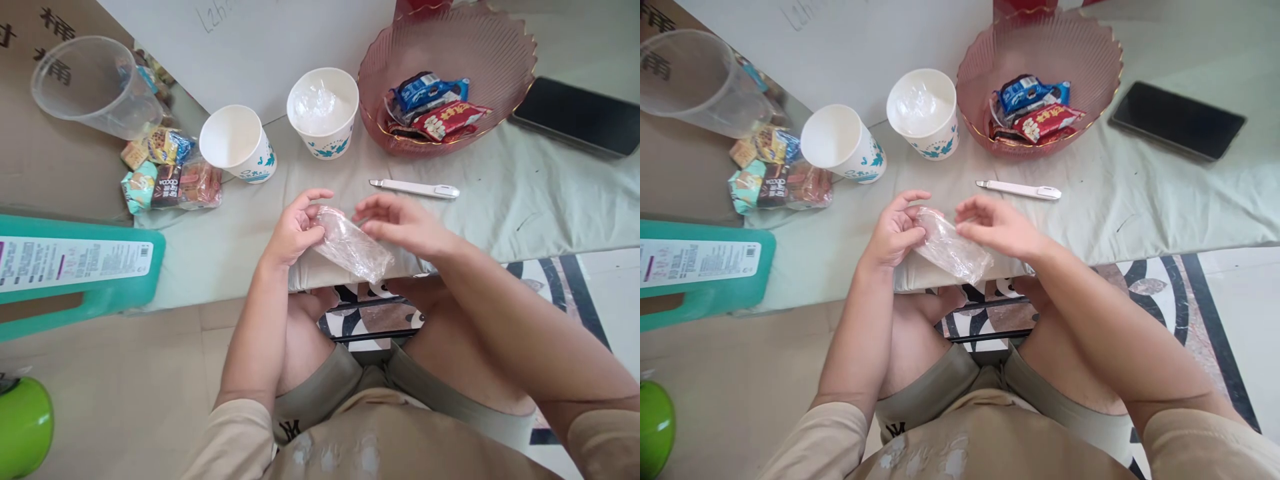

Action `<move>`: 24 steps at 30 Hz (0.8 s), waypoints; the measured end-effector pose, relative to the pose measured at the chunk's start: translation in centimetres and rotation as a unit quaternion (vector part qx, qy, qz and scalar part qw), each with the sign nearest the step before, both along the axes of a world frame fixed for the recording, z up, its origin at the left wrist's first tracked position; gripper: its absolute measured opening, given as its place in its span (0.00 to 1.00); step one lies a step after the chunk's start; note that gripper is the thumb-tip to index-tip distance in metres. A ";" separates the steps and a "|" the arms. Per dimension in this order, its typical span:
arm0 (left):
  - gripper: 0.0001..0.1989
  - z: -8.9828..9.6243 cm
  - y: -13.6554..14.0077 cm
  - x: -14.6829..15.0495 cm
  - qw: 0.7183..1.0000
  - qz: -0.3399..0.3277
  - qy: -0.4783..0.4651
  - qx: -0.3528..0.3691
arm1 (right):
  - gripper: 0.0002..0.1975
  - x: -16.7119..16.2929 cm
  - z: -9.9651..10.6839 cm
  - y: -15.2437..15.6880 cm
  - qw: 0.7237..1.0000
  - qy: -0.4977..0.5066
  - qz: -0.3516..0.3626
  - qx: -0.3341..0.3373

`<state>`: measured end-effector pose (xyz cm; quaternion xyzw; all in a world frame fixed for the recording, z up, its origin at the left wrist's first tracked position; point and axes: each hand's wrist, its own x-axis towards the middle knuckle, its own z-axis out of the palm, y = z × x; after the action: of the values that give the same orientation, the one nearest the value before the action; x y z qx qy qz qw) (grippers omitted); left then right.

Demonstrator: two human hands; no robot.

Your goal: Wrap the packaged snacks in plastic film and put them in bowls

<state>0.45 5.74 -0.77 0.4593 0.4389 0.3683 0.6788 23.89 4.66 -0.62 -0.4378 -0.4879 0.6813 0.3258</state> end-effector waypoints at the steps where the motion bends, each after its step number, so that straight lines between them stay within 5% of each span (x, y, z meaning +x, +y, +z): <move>1: 0.31 -0.1 0.0 0.1 1.000 0.003 -0.019 0.004 | 0.17 -0.3 0.1 -0.2 0.999 -0.009 0.051 -0.009; 4: 0.35 -0.3 0.0 0.6 0.995 0.040 -0.092 0.003 | 0.12 -1.0 0.2 -0.5 0.993 -0.018 0.117 0.004; 7: 0.34 -0.7 -0.1 1.3 0.992 0.020 -0.117 -0.036 | 0.13 -1.3 0.1 -0.5 0.998 0.016 0.053 0.033; 11: 0.25 -1.2 -0.4 2.1 0.998 -0.028 -0.039 -0.040 | 0.15 -1.4 -0.3 -0.3 0.998 0.030 -0.011 0.056; 19: 0.20 -1.3 -0.5 2.3 0.998 0.044 -0.028 0.020 | 0.18 -1.4 -0.8 -0.4 0.997 0.069 -0.037 0.016; 24: 0.17 -0.3 -0.4 2.0 0.998 0.052 -0.045 0.015 | 0.09 -1.7 -0.2 -0.2 0.994 0.100 -0.049 -0.014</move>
<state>2.46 5.36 -1.03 0.4290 0.4259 0.4302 0.6705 22.18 4.45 -0.80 -0.3956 -0.4217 0.7113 0.3997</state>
